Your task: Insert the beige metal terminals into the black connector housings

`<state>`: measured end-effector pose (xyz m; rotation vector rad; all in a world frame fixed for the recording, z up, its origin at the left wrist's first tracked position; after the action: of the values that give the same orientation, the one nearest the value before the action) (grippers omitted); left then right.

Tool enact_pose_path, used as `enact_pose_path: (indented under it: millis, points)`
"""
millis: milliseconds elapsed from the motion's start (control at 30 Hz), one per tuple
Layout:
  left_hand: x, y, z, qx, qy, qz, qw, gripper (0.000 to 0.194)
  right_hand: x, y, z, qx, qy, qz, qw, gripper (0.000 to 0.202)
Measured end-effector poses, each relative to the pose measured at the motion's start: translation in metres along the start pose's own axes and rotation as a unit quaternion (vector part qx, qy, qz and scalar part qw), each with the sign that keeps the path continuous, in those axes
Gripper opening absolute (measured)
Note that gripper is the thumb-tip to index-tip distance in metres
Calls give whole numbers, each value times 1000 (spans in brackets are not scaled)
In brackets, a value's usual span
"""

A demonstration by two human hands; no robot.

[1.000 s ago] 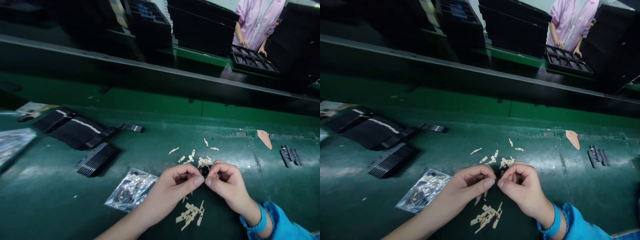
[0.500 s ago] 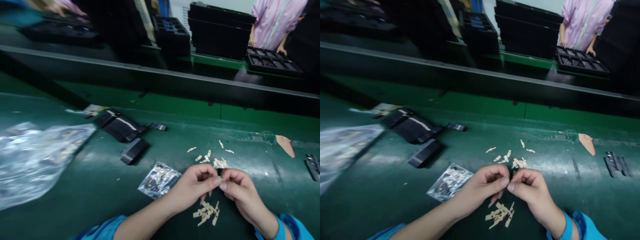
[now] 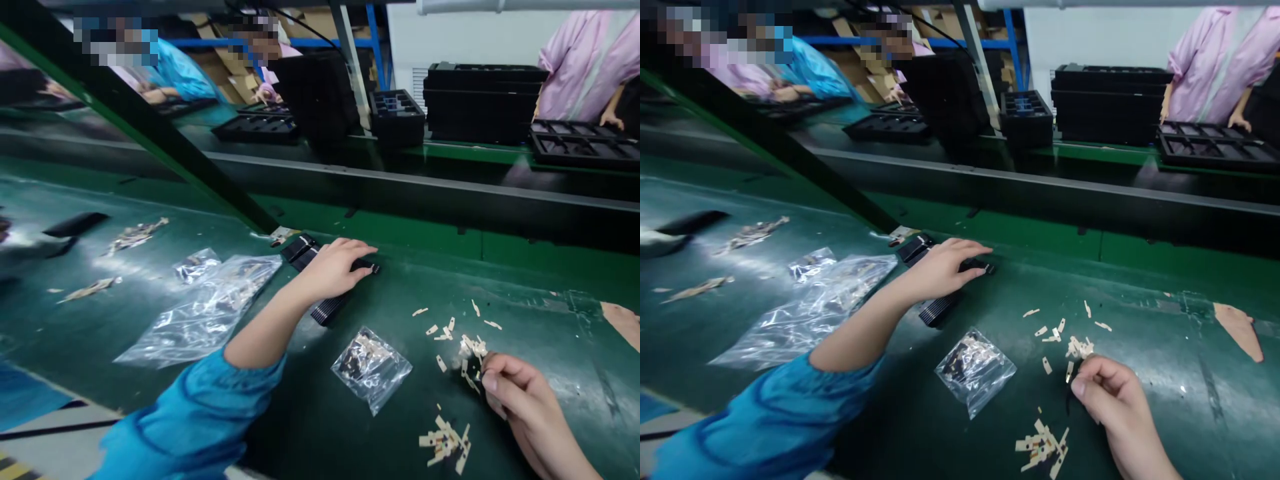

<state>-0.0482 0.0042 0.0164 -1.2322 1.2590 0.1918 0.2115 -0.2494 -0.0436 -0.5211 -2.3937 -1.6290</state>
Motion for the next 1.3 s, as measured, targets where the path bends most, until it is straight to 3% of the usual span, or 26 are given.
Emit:
enact_pose_path:
  millis: [100, 267, 433, 600, 767, 1000, 1100, 1200, 1300]
  points:
    - [3, 13, 3, 6, 9, 91, 996, 21, 2, 2, 1, -5, -1, -8, 1000, 38]
    - [37, 0, -19, 5, -14, 170, 985, 31, 2, 4, 0, -9, 6, -17, 1000, 37]
    - [37, 2, -25, -57, -52, 193, 978, 46, -1, 3, 0, -16, 4, -29, 999, 38]
    - [46, -4, -18, -46, -3, 191, 980, 29, -9, -2, 4, -15, 23, -27, 999, 36]
    - [60, -24, -32, 12, 66, 174, 982, 28, -13, -4, 4, -16, 40, -24, 999, 34]
    - [61, -29, -40, 16, 75, 171, 982, 27, -6, 5, -2, -12, 11, -28, 999, 34]
    - [60, -33, -40, 5, 40, 185, 982, 38, -8, 4, -3, -19, 8, -29, 999, 31]
    - [53, -31, -45, -69, -33, 203, 976, 35, -14, -2, 4, -15, 41, -24, 999, 31]
    - [55, -30, -49, -118, -38, 183, 975, 37, -14, -1, 13, -18, 42, -21, 999, 30]
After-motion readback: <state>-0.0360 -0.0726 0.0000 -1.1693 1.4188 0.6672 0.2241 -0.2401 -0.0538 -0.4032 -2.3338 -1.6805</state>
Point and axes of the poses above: each hand's wrist, its own z-axis towards the middle knuckle, its own x-axis out of the palm, y = z × x, the point moved 3 cm from there along z, towards the middle knuckle, and after that the axes turned 12 degrees about y, right-handed, at the moved point
